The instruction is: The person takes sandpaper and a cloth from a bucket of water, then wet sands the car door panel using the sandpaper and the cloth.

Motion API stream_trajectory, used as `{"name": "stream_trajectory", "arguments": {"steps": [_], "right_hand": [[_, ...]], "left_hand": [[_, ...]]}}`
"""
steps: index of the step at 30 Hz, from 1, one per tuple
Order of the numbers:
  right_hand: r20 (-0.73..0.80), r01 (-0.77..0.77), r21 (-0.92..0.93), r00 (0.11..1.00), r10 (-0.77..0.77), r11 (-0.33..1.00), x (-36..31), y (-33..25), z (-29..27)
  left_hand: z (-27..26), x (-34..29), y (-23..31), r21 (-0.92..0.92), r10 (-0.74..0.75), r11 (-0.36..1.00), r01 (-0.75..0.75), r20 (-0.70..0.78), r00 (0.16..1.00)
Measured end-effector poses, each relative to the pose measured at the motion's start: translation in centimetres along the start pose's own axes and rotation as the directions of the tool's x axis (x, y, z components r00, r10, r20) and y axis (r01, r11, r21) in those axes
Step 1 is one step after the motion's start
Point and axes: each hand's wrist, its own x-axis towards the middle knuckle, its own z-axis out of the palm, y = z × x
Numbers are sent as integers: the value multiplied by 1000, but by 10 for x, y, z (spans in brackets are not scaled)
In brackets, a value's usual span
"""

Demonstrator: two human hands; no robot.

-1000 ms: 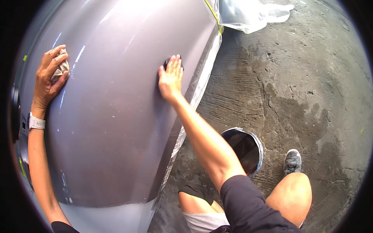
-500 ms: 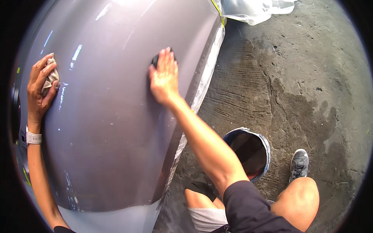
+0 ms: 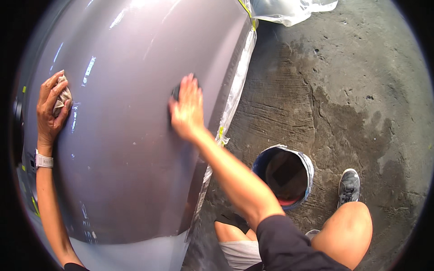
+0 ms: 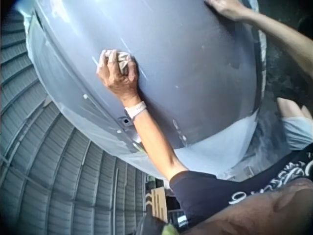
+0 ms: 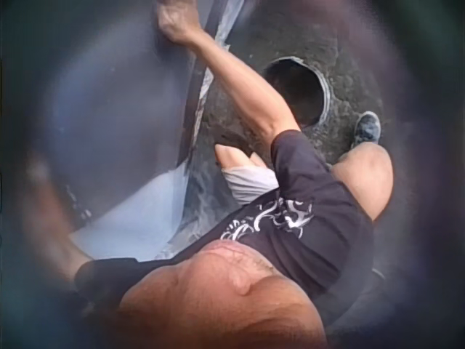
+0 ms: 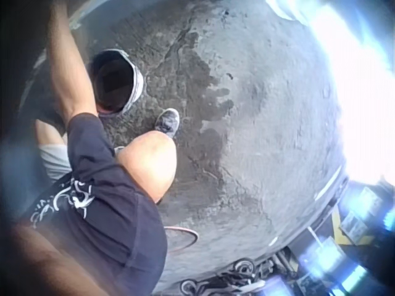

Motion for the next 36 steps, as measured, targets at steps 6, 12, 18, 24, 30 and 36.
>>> {"name": "stream_trajectory", "arguments": {"steps": [6, 12, 18, 24, 30, 36], "right_hand": [[25, 1, -39, 1000, 0, 999, 10, 12, -10], [137, 172, 161, 971, -195, 972, -118, -64, -32], [62, -9, 62, 998, 5, 998, -17, -31, -16], [128, 207, 210, 963, -237, 955, -110, -63, -30], [48, 20, -52, 999, -18, 998, -15, 37, -2], [126, -95, -87, 986, 105, 992, 29, 31, -29]], "left_hand": [[-4, 1, -2, 27, 15, 1000, -15, -5, 1000], [0, 2, -2, 13, 19, 1000, -19, 1, 1000], [2, -2, -5, 3, -11, 1000, 11, -7, 1000], [0, 1, -4, 7, 38, 999, -38, -8, 999], [1, 0, -3, 29, 34, 999, -34, -12, 999], [-1, 0, -2, 19, 16, 1000, -15, -11, 1000]]}}
